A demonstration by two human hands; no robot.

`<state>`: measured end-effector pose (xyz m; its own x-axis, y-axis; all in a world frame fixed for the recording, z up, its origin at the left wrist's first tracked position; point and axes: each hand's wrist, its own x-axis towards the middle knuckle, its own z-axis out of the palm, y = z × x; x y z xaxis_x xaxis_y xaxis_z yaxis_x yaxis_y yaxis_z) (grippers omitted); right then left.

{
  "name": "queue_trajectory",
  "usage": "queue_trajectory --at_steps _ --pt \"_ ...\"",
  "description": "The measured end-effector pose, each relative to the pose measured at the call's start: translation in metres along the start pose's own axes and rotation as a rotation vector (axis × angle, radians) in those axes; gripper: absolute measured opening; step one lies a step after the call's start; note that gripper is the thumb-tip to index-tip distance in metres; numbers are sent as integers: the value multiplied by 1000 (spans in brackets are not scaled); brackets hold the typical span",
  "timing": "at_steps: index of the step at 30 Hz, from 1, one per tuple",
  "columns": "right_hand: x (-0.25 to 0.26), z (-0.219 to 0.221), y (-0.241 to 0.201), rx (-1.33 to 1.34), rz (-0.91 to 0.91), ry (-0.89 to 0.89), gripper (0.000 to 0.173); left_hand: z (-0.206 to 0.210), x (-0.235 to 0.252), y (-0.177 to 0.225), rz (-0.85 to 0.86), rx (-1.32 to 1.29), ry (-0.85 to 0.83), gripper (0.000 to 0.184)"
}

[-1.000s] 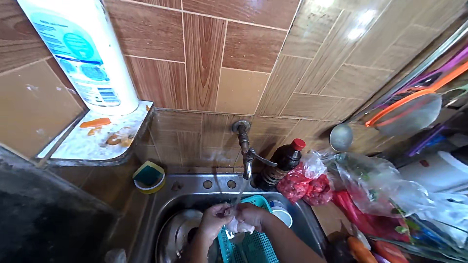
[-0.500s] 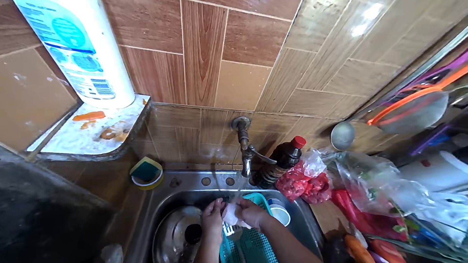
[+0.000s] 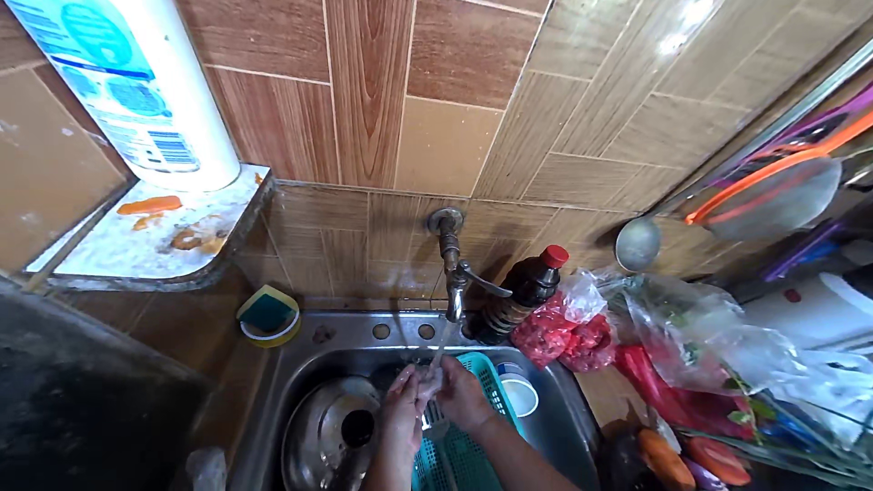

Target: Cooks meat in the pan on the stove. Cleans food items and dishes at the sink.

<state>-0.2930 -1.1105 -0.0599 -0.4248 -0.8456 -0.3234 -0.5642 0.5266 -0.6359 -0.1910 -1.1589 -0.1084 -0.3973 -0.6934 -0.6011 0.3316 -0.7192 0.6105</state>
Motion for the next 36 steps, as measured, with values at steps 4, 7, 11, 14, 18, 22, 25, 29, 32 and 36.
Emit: queue_trajectory --at_steps 4,7,11,14,18,22,25,29,32,36 --pt "-1 0 4 5 14 20 43 1 -1 -2 -3 -69 -27 34" --pt "-2 2 8 23 8 39 41 -2 -2 -7 28 -67 -96 39" --pt "-2 1 14 141 -7 45 45 -3 -2 -10 66 -33 -61 39" --pt "1 3 25 368 -12 52 49 -5 -1 -7 91 -22 -23 36" --pt "3 1 27 382 -5 41 53 -6 -5 -9 104 41 -66 30" --pt "6 1 21 272 -28 24 53 -5 -8 -13 56 64 -145 42" --pt "6 0 11 204 -32 9 49 -5 -5 -15 24 14 -151 36" --pt "5 -2 1 55 -94 2 48 -6 2 -12 -48 -190 -137 25" --pt "5 -1 0 34 -96 39 43 -5 2 -10 -30 -302 -148 35" --pt "8 0 4 94 -77 31 45 -6 8 -11 63 -204 -247 46"
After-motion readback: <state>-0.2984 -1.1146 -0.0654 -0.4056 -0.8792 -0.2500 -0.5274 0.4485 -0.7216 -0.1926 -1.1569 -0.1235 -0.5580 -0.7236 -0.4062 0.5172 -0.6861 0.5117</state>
